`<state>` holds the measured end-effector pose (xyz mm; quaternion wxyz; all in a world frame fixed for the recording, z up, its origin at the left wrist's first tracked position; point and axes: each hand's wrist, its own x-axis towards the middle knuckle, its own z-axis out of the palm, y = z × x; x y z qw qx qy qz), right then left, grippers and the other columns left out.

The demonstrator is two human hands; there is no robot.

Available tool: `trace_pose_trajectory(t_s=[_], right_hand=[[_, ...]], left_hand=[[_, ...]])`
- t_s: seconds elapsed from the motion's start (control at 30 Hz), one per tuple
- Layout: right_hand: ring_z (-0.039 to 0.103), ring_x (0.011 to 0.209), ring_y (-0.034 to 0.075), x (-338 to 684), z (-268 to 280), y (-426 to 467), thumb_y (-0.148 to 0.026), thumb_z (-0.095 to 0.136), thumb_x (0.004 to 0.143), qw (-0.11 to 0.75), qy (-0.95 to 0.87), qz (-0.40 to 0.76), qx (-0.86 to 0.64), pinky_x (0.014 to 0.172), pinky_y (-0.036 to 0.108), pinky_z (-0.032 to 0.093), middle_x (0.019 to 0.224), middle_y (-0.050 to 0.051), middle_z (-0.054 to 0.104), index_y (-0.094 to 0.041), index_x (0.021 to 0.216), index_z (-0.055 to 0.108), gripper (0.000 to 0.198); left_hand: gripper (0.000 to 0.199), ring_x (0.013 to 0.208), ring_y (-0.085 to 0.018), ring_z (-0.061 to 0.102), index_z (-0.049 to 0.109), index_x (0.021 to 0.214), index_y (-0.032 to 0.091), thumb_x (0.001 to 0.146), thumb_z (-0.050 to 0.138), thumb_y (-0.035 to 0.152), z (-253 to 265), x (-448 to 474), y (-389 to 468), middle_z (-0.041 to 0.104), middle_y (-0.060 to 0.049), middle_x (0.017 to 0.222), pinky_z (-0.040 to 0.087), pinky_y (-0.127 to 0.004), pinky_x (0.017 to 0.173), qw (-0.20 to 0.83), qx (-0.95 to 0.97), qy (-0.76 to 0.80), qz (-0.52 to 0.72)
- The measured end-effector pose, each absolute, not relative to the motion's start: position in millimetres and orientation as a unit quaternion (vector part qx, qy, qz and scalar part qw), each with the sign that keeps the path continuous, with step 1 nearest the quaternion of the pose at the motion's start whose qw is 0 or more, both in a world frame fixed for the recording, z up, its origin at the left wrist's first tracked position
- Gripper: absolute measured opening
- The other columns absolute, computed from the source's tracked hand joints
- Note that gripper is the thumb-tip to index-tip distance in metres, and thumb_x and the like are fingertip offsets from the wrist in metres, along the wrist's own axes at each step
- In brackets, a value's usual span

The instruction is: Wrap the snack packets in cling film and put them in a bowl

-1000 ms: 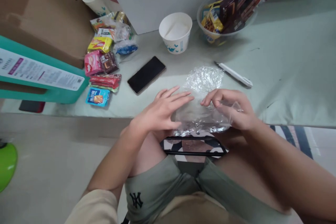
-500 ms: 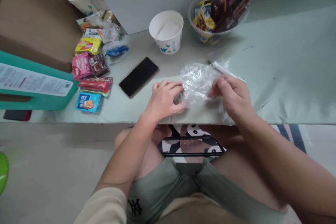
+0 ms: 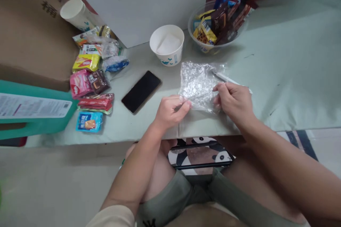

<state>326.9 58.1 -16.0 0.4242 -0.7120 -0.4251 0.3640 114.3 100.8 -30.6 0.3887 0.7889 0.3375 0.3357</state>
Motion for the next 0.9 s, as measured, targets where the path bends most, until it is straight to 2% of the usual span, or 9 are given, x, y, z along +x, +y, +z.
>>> trace_pose_trajectory(t_s=[0.07, 0.13, 0.23, 0.37, 0.43, 0.53, 0.7, 0.8, 0.9], right_hand=[[0.054, 0.043, 0.014, 327, -14, 59, -0.047, 0.057, 0.096, 0.416, -0.429, 0.358, -0.718, 0.052, 0.029, 0.046, 0.052, -0.001, 0.061, -0.021, 0.076, 0.068, 0.035], [0.054, 0.044, 0.014, 326, -14, 60, -0.046, 0.056, 0.096, 0.407, -0.439, 0.354, -0.719, 0.053, 0.029, 0.045, 0.053, -0.001, 0.060, -0.019, 0.083, 0.071, 0.033], [0.056, 0.047, 0.017, 324, -16, 58, -0.044, 0.057, 0.094, 0.364, -0.458, 0.343, -0.735, 0.054, 0.030, 0.045, 0.054, -0.002, 0.062, -0.017, 0.117, 0.071, 0.038], [0.063, 0.057, 0.023, 326, -20, 50, -0.038, 0.062, 0.089, 0.283, -0.512, 0.293, -0.756, 0.061, 0.034, 0.045, 0.057, -0.001, 0.066, -0.014, 0.150, 0.051, 0.067], [0.063, 0.058, 0.025, 328, -21, 47, -0.039, 0.063, 0.088, 0.261, -0.534, 0.263, -0.760, 0.061, 0.035, 0.043, 0.058, 0.000, 0.066, -0.013, 0.154, 0.047, 0.072], [0.061, 0.057, 0.024, 331, -23, 45, -0.039, 0.060, 0.090, 0.263, -0.548, 0.243, -0.756, 0.061, 0.035, 0.042, 0.060, 0.000, 0.066, -0.017, 0.150, 0.050, 0.065], [0.064, 0.060, 0.022, 330, -26, 46, -0.035, 0.055, 0.094, 0.359, -0.527, 0.279, -0.718, 0.068, 0.037, 0.051, 0.063, -0.002, 0.066, -0.021, 0.140, 0.051, 0.049], [0.068, 0.064, 0.020, 325, -30, 44, -0.037, 0.055, 0.094, 0.425, -0.513, 0.326, -0.670, 0.066, 0.037, 0.056, 0.083, 0.002, 0.070, -0.022, 0.147, 0.041, 0.057], [0.065, 0.061, 0.017, 320, -32, 40, -0.036, 0.058, 0.094, 0.420, -0.532, 0.339, -0.652, 0.060, 0.036, 0.055, 0.101, 0.006, 0.071, -0.023, 0.152, 0.035, 0.064]], left_hand=[[0.025, 0.082, -0.018, 0.075, 0.072, 0.096, 0.020, 0.090, 0.067, 0.044, -32, 113, 103, 0.081, -0.006, 0.092, 0.057, -0.030, 0.072, 0.443, 0.728, 0.372, 0.369], [0.043, 0.087, -0.019, 0.076, 0.065, 0.116, 0.020, 0.083, 0.074, 0.046, -33, 113, 105, 0.080, -0.008, 0.101, 0.059, -0.029, 0.072, 0.494, 0.659, 0.407, 0.395], [0.045, 0.063, -0.014, 0.070, 0.057, 0.125, 0.020, 0.086, 0.069, 0.038, -33, 115, 105, 0.076, -0.001, 0.079, 0.054, -0.026, 0.058, 0.529, 0.600, 0.469, 0.374], [0.035, 0.047, -0.008, 0.056, 0.059, 0.126, 0.020, 0.091, 0.061, 0.028, -29, 116, 107, 0.069, 0.006, 0.066, 0.046, -0.025, 0.054, 0.450, 0.657, 0.513, 0.319], [0.034, 0.047, -0.008, 0.054, 0.061, 0.125, 0.020, 0.093, 0.058, 0.026, -27, 116, 109, 0.068, 0.005, 0.068, 0.045, -0.025, 0.055, 0.410, 0.691, 0.517, 0.297], [0.035, 0.053, -0.010, 0.058, 0.062, 0.125, 0.020, 0.092, 0.061, 0.031, -28, 114, 113, 0.069, 0.004, 0.069, 0.047, -0.026, 0.058, 0.389, 0.707, 0.510, 0.296], [0.057, 0.088, -0.019, 0.074, 0.055, 0.137, 0.025, 0.085, 0.073, 0.038, -36, 111, 108, 0.076, -0.002, 0.092, 0.058, -0.032, 0.082, 0.422, 0.748, 0.407, 0.312], [0.046, 0.081, -0.018, 0.074, 0.051, 0.139, 0.027, 0.095, 0.062, 0.037, -41, 113, 103, 0.075, -0.001, 0.088, 0.058, -0.031, 0.077, 0.421, 0.743, 0.414, 0.316], [0.035, 0.062, -0.013, 0.068, 0.052, 0.136, 0.026, 0.102, 0.052, 0.037, -42, 117, 101, 0.074, 0.000, 0.083, 0.056, -0.027, 0.066, 0.424, 0.717, 0.436, 0.340]])
